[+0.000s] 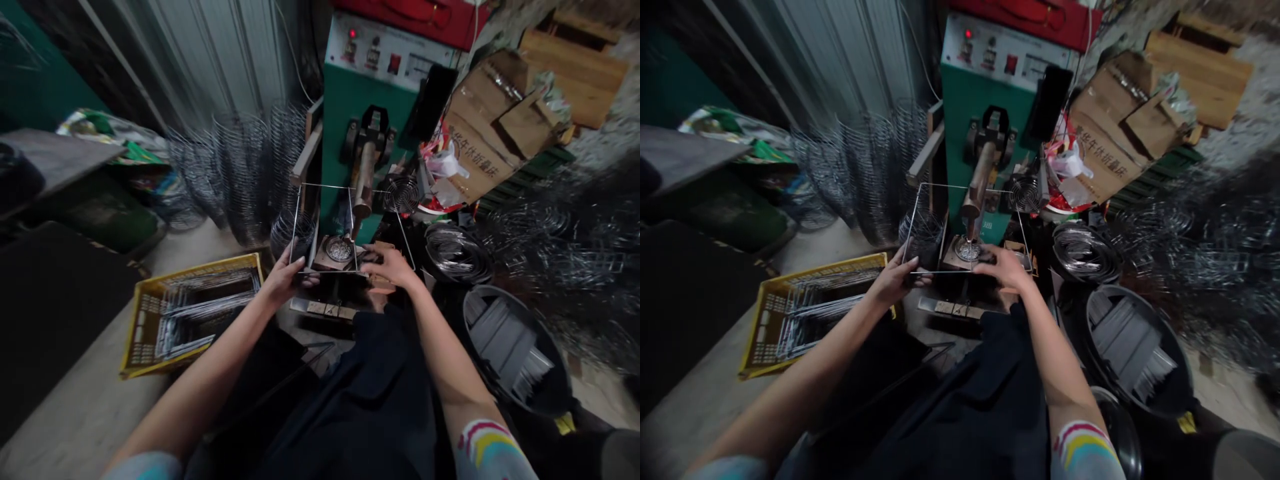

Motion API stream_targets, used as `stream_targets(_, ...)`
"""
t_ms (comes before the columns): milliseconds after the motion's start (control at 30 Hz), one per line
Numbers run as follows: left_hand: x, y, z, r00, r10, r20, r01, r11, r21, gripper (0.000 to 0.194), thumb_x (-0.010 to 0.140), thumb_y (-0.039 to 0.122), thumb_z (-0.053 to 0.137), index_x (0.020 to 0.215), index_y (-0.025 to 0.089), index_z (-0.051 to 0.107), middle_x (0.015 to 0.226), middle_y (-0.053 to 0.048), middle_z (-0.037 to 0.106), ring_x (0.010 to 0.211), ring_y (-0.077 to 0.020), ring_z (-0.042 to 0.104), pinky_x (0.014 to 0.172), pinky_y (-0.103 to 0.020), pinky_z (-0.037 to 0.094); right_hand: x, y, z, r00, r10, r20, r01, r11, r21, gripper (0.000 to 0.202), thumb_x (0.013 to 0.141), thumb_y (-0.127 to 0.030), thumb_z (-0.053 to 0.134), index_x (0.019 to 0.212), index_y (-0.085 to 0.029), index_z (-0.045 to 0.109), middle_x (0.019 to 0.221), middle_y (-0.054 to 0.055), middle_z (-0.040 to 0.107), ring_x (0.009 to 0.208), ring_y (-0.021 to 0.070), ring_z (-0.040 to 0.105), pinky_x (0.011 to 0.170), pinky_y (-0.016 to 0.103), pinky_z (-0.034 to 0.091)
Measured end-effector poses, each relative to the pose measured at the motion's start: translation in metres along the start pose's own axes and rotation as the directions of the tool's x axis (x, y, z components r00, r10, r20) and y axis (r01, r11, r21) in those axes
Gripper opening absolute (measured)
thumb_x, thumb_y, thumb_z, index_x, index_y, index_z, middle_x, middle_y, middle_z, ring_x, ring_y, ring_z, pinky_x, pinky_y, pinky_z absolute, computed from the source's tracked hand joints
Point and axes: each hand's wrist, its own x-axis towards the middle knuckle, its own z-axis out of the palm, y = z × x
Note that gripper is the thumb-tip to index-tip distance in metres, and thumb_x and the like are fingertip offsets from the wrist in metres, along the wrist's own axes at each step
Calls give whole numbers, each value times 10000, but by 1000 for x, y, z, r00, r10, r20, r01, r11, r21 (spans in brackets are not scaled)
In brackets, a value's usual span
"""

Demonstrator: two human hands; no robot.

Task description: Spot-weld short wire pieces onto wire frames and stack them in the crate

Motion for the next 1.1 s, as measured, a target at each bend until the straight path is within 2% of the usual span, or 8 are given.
stream_targets(100,29,11,1,999,32,-12,-33,999,-29,889,901,161,593,1562,280,10,654,-26,713,568,-224,721,457,-254,575,55,5,-15,989,121,90,-135,976,169,264,894,-372,612,1029,-146,639,730,21,689,597,155,680,519,220,510)
stream_targets(167,39,16,2,999,51,-15,-52,998,-43,877,909,148,575,1561,273,3,639,-21,708,553,-218,716,451,-250,575,80,4,-14,973,164,161,-190,968,164,199,909,-350,575,892,-155,612,639,-15,630,497,134,642,424,184,441)
stream_targets(267,48,21,1,999,54,-9,-54,997,-52,861,921,130,542,1560,269,-19,629,-21,709,560,-219,720,465,-258,584,101,2,-6,964,156,217,-184,977,112,210,893,-352,582,795,-166,583,575,-34,593,438,129,612,399,179,411)
stream_targets(533,57,24,-8,998,63,-13,-64,997,-52,857,923,134,543,1560,258,-16,635,-33,720,566,-226,724,463,-247,580,117,14,6,994,18,108,-23,999,46,251,855,-374,555,729,-159,580,560,-23,580,466,123,572,488,201,411)
stream_targets(767,71,31,-9,999,54,0,-54,998,-45,813,930,121,512,1561,251,15,662,-66,734,579,-237,728,466,-256,580,126,12,3,997,26,79,-33,996,88,252,815,-406,578,768,-161,605,582,-13,603,541,150,580,534,227,448)
stream_targets(900,77,31,-12,998,61,8,-60,997,-42,823,929,120,522,1562,254,14,637,-54,724,578,-239,728,462,-256,579,122,8,0,995,53,82,-62,993,101,215,811,-376,565,738,-174,572,577,-24,596,467,139,579,504,221,438)
stream_targets(1000,79,29,-16,999,52,6,-51,998,-38,816,932,130,527,1563,251,24,626,-49,717,569,-235,725,450,-244,573,120,7,4,993,82,83,-90,991,98,204,811,-353,558,706,-178,547,554,-24,586,429,136,574,478,217,423)
stream_targets(1100,79,26,-18,999,32,0,-32,998,-48,840,922,145,559,1562,253,25,635,-43,717,575,-233,727,459,-246,579,121,10,8,991,108,82,-112,993,39,232,830,-354,552,691,-169,571,554,-2,592,483,158,600,508,232,447)
